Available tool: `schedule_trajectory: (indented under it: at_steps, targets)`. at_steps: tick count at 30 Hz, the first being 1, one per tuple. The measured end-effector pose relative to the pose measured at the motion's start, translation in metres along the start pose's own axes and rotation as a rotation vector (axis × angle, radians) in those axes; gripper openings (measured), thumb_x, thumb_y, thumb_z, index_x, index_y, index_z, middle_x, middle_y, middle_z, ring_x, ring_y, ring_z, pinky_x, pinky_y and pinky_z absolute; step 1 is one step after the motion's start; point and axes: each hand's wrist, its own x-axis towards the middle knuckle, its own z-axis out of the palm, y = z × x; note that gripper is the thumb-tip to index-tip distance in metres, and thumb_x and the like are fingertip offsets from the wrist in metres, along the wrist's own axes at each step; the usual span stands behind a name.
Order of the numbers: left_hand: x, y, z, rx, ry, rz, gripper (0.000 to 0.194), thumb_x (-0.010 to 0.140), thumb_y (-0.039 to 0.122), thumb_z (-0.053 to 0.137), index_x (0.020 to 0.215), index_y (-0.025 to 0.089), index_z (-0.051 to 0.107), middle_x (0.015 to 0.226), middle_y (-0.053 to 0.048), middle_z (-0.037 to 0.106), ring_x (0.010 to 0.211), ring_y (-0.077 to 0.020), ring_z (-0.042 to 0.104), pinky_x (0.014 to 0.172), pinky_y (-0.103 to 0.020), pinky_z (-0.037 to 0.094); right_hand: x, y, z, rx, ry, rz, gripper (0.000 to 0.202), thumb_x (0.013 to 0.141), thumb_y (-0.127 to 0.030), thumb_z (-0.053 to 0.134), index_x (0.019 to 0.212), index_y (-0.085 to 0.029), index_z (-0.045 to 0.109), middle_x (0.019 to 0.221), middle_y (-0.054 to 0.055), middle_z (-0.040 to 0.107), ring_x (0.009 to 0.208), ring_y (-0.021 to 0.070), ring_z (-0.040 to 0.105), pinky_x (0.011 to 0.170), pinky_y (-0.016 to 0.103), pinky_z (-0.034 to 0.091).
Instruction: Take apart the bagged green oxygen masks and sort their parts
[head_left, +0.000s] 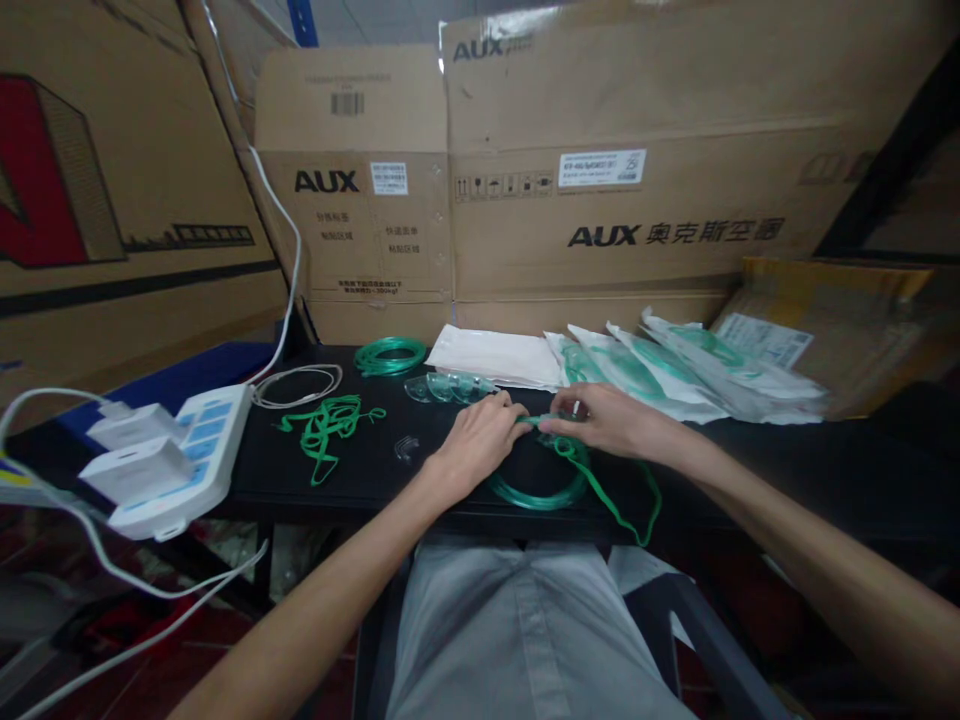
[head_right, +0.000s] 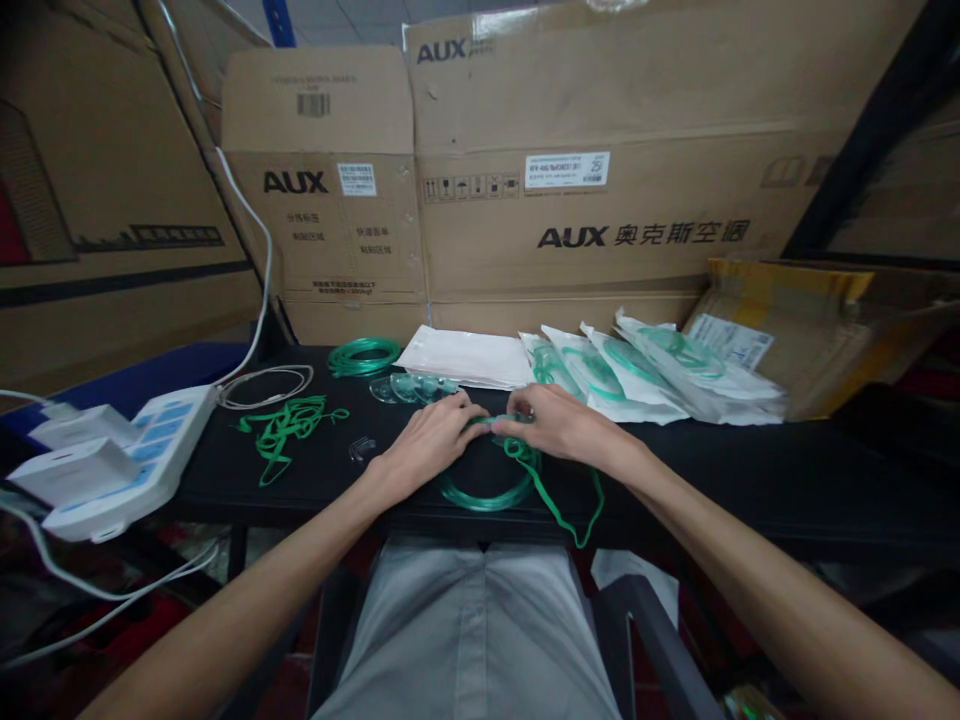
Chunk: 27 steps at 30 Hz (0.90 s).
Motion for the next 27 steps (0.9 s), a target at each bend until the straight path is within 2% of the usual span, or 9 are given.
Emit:
schedule_trajectory:
  at_steps: [3,7,9,14,19,27]
  targets:
    - [0.0,0.002,0.001,-0.064,0.073,0.06,0.027,0.101,0.033,0.05,0.121,0.02,0.062,0.114,-0.007,0.064,0.106,-0.0229,0.064,0.09,-0.032,0.05,0.001,-0.001,-0.004,-0.004,0.012,-0.059,0.038,0.087,-0.052,0.06,0.097,-0.016,0.065,0.09,0.01,0.071,0.08,0.0221,0.063,0.07,0.03,0.043]
    - [0.002,0.004,0.005,-0.173,0.134,0.117,0.019,0.102,0.028,0.048,0.111,0.019,0.063,0.11,-0.006,0.07,0.105,-0.0216,0.065,0.091,-0.031,0.049,0.004,0.002,-0.007,0.056,-0.005,-0.093,0.032,0.087,-0.046,0.058,0.101,-0.018,0.061,0.084,0.006,0.068,0.074,0.0191,0.059,0.066,0.028,0.04]
    - [0.002,0.003,0.006,-0.223,0.125,0.111,0.019,0.102,0.029,0.05,0.111,0.019,0.062,0.108,-0.006,0.071,0.102,-0.022,0.067,0.089,-0.031,0.05,0.006,0.003,-0.007,0.105,-0.035,-0.083,0.034,0.086,-0.046,0.057,0.1,-0.016,0.063,0.081,0.005,0.067,0.073,0.0185,0.057,0.065,0.028,0.04]
    - [-0.001,0.002,0.007,-0.294,0.129,0.115,0.02,0.103,0.029,0.048,0.117,0.02,0.057,0.107,-0.006,0.071,0.101,-0.0216,0.068,0.084,-0.029,0.051,0.012,0.008,-0.009,0.211,-0.223,-0.035,0.044,0.085,-0.053,0.054,0.093,-0.014,0.073,0.078,0.004,0.067,0.071,0.0175,0.054,0.063,0.027,0.039]
    - [-0.001,0.002,0.011,-0.23,0.193,0.176,0.015,0.102,0.024,0.049,0.109,0.017,0.06,0.106,-0.007,0.069,0.103,-0.0217,0.063,0.09,-0.03,0.048,0.018,0.016,-0.006,0.298,-0.216,-0.088,0.042,0.084,-0.05,0.052,0.086,-0.015,0.076,0.077,0.003,0.067,0.071,0.0173,0.053,0.064,0.028,0.041]
    - [0.003,-0.002,0.016,-0.199,0.116,0.193,0.019,0.1,0.018,0.048,0.107,0.017,0.065,0.097,-0.005,0.073,0.088,-0.0205,0.062,0.082,-0.029,0.047,0.015,0.019,-0.002,0.247,-0.213,-0.076,0.042,0.086,-0.046,0.051,0.084,-0.014,0.077,0.077,0.004,0.069,0.07,0.0181,0.056,0.063,0.028,0.042]
